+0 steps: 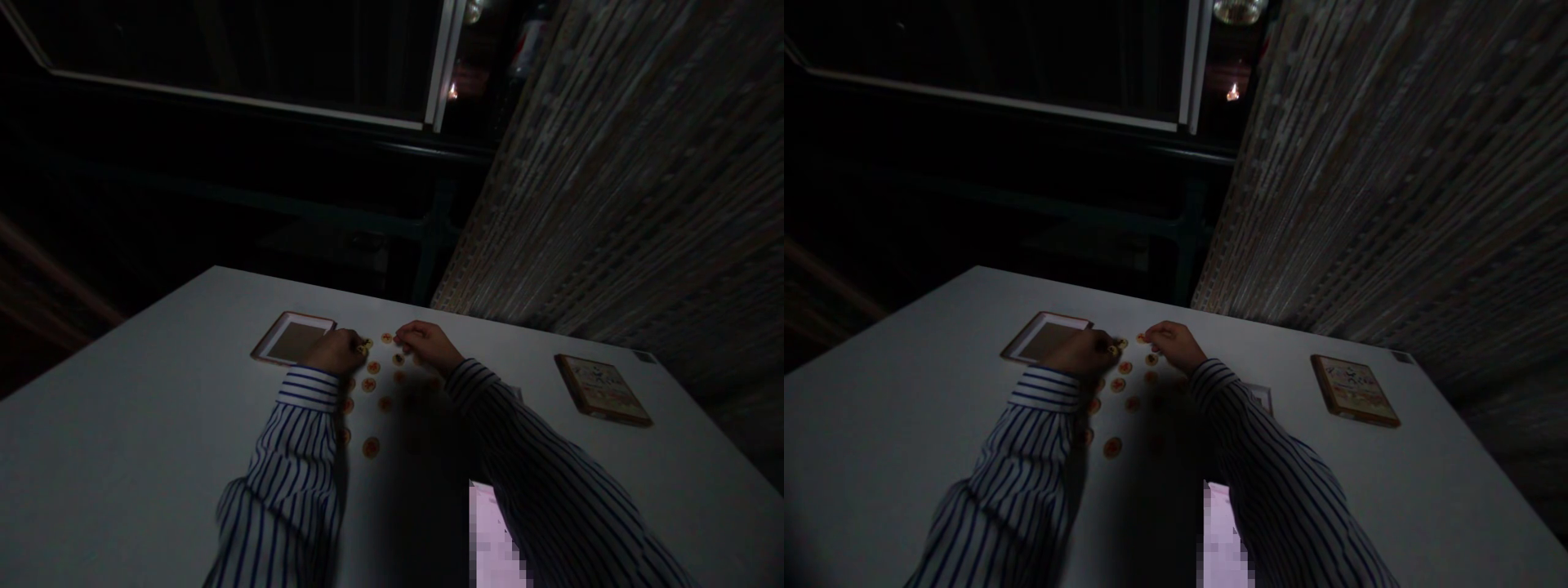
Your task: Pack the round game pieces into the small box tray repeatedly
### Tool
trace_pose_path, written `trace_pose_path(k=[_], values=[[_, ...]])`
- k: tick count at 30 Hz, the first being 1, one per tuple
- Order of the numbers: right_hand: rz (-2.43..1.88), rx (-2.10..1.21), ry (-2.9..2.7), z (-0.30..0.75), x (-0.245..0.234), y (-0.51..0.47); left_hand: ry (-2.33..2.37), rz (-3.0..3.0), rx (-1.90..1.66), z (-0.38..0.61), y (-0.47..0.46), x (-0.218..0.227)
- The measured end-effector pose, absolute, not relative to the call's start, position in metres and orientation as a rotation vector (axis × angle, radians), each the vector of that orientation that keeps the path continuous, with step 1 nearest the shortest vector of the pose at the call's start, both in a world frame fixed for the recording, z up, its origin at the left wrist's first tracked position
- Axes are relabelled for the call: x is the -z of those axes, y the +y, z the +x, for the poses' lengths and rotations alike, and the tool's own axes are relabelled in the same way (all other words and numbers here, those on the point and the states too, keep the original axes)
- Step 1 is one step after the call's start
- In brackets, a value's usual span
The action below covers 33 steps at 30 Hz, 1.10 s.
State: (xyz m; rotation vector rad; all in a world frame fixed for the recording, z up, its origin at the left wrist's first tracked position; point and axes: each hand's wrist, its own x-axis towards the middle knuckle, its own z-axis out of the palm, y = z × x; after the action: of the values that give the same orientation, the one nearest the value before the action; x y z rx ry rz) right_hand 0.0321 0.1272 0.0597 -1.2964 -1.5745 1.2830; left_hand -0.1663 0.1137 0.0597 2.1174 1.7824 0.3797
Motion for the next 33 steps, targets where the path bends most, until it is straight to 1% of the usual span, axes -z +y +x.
trace_pose_path(k=[11,18,22,28,33], values=[[-1.248,-1.234,-1.546,0.049,-0.056,0.129,1.810,2.189,-0.278,-0.160,0.114,-0.054],[-1.264,-1.129,-1.579,0.060,-0.061,0.128,1.814,2.151,-0.237,-0.158,0.116,-0.049],[-1.337,-0.992,-1.677,0.072,-0.062,0.130,1.766,2.168,-0.231,-0.158,0.116,-0.051],[-1.491,-0.623,-1.945,0.093,-0.056,0.130,1.790,2.180,-0.240,-0.157,0.113,-0.059],[-1.631,-0.416,-2.160,0.099,-0.051,0.126,1.772,2.287,-0.319,-0.150,0.111,-0.065]])
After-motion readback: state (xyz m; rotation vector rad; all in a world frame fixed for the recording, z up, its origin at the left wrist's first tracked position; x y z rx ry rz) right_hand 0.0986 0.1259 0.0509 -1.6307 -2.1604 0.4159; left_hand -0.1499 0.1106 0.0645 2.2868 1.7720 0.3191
